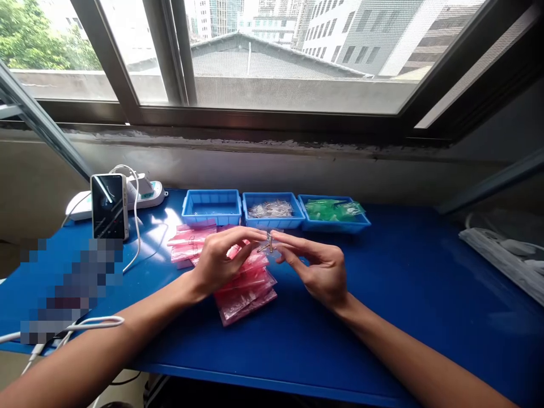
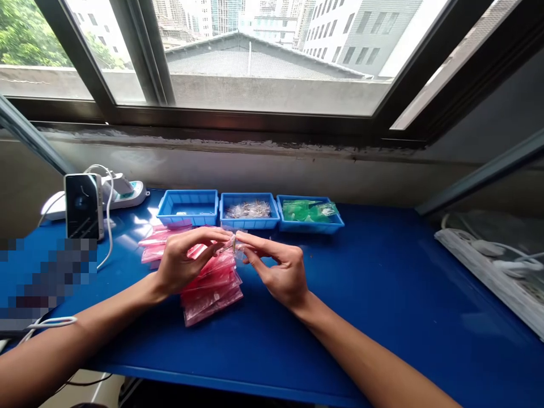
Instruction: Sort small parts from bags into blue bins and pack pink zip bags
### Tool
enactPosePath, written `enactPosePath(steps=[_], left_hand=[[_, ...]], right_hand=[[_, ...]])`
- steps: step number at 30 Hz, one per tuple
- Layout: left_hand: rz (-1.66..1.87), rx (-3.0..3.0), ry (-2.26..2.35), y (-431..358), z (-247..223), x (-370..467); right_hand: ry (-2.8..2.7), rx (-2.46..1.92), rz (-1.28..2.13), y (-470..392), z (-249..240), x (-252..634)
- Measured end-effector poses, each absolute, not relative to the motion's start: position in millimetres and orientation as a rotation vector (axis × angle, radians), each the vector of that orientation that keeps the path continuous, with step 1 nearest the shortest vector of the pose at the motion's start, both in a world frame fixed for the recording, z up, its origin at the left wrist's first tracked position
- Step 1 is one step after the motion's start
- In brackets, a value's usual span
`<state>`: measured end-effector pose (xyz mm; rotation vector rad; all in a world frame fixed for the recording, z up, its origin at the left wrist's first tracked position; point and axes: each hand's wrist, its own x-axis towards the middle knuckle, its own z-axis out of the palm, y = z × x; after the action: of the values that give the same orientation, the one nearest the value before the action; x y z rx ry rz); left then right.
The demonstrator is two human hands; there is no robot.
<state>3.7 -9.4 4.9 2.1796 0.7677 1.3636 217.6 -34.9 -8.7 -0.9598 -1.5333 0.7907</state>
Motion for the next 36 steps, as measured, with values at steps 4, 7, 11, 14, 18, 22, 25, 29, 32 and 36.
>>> enactPosePath(steps=[4,7,11,14,18,22,25,29,32,36], left_hand=[[1.343,2.201,0.832,-8,3,2],[1.347,2.243,0.852,-7,2,1],[1.336,2.258,0.836,-8,5,1],[1.188,2.136,0.88,-10,8,4],[1.012,1.902,0.939,-12,12,6],[0.934,1.767,0.948,-12,13,8],[0.926,1.704,0.937,-12,13,9],[0.946,1.645,0.94,-12,12,10],[0.969,1.629,0.935,-13,11,11],[1.094,1.713,0.896,-14,6,10]], right_hand=[[-1.566,-0.945,0.75,-35,-11,219],[-1.603,-0.951,0.726,-33,-12,222],[-1.679,-0.919,0.679,-30,-9,225],[-1.672,-0.938,0.755,-30,-4,224],[-1.612,-1.021,0.976,-31,-1,221],[-1.545,-1.052,1.108,-31,-3,220],[-1.517,-1.07,1.134,-29,-4,221],[-1.507,-1.078,1.147,-29,-2,221],[-1.519,-1.081,1.113,-29,-3,221],[-1.474,-1.054,1.049,-30,-7,220]])
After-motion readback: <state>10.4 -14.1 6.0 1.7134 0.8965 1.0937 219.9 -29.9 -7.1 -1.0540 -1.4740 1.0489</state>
